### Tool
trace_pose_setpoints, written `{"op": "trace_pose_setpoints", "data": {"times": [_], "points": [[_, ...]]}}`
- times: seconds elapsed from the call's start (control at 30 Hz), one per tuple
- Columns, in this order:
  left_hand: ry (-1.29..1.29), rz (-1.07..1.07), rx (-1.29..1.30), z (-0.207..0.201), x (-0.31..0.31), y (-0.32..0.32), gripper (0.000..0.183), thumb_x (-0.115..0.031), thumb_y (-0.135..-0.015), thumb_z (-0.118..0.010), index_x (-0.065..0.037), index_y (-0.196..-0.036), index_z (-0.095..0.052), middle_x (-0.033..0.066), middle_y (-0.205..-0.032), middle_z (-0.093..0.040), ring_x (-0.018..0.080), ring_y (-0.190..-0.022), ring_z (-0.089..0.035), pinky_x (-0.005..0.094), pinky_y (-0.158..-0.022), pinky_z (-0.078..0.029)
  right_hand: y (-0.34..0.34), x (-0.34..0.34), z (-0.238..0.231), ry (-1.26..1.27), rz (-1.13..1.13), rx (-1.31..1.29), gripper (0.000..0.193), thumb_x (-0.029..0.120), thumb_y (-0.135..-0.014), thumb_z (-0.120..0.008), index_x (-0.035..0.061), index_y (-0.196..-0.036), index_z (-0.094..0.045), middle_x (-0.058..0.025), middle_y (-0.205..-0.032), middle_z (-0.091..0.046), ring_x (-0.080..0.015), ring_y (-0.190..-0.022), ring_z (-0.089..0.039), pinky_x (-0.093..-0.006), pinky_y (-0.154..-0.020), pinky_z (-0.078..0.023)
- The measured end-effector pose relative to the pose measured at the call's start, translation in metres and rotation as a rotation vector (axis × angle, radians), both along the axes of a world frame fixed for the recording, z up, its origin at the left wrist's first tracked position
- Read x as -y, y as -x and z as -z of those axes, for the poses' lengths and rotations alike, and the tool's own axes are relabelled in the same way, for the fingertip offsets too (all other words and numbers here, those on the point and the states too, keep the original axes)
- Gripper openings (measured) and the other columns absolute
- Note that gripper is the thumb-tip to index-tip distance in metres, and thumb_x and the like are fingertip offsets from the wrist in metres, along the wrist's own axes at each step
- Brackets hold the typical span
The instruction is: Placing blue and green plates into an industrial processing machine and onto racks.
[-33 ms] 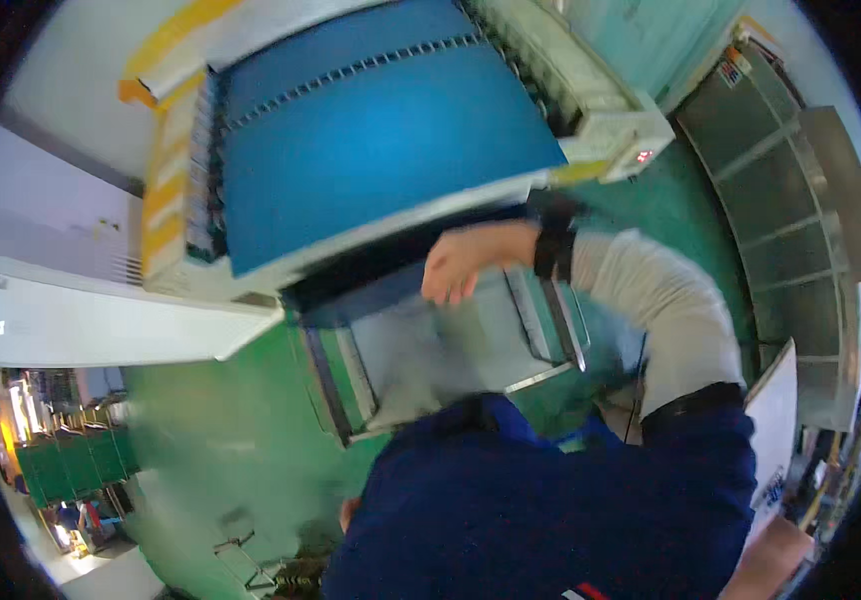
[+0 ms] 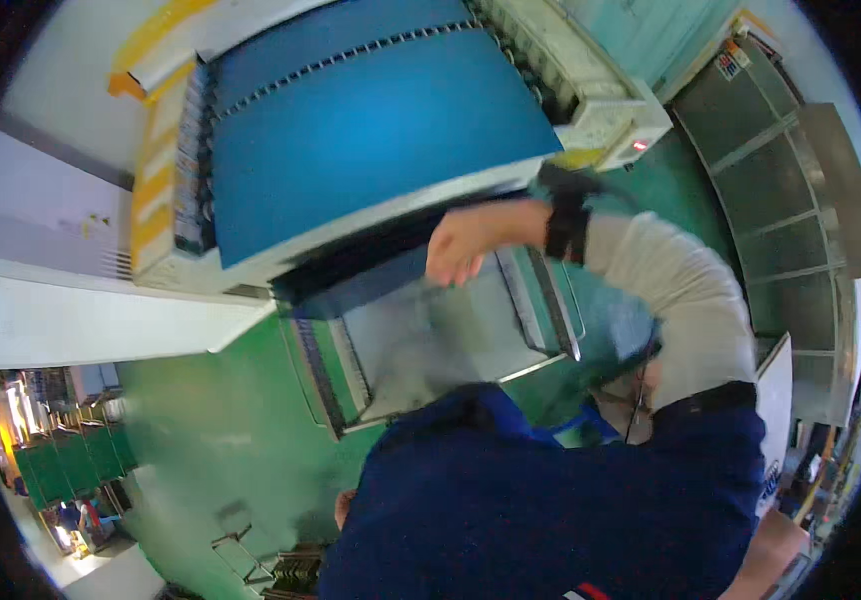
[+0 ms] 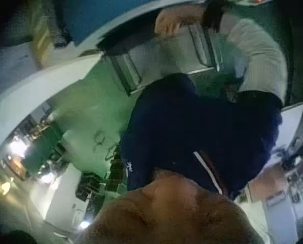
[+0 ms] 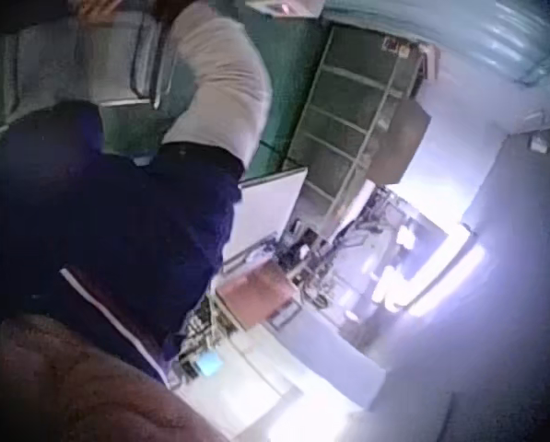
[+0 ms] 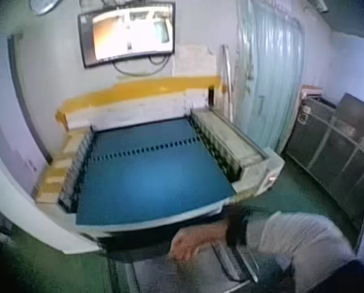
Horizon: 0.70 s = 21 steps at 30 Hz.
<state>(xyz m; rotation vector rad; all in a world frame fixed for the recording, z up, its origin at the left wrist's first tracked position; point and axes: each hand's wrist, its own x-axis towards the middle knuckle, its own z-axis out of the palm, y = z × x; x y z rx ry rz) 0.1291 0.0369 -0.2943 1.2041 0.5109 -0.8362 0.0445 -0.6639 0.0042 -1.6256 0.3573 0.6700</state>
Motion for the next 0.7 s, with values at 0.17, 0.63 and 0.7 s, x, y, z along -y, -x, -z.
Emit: {"op": "trace_pose_setpoints", "data": {"times": [0.17,0.63,0.7], "points": [[-0.309,0.693,0.370,-0.056,0.025,-0.017,0.005,-0.007,-0.085,-0.056,-0.004,-0.089,-0.056,0.0047,-0.086,-0.059,0.0154,-0.078,-0.055,0.0279,-0.074,-0.044,0.061,0.045,-0.066,0.224,0.187,-0.013,0.036,0.035,-0.086,-0.055,0.0051,-0.103,-0.063,-0.0064,-0.097,-0.065,-0.0159,-0.083,-0.063,-0.0280,-0.071,-0.051],[-0.393,0.727,0.328,-0.067,0.058,-0.034,0.002,-0.002,-0.085,-0.060,-0.003,-0.086,-0.058,0.0028,-0.081,-0.061,0.0093,-0.073,-0.054,0.0240,-0.066,-0.044,0.257,-0.223,0.109,-0.922,-0.779,0.544,0.047,0.034,-0.081,-0.058,0.0060,-0.118,-0.055,-0.0181,-0.112,-0.054,-0.0334,-0.101,-0.050,-0.0408,-0.074,-0.050],[-0.396,0.608,0.353,-0.073,0.041,-0.018,0.002,-0.003,-0.085,-0.060,-0.003,-0.086,-0.058,0.0029,-0.080,-0.061,0.0094,-0.073,-0.054,0.0244,-0.066,-0.044,0.256,-0.243,0.130,-1.103,-0.821,0.443,0.043,0.033,-0.082,-0.057,0.0055,-0.115,-0.056,-0.0168,-0.109,-0.055,-0.0312,-0.098,-0.051,-0.0395,-0.073,-0.050]]}}
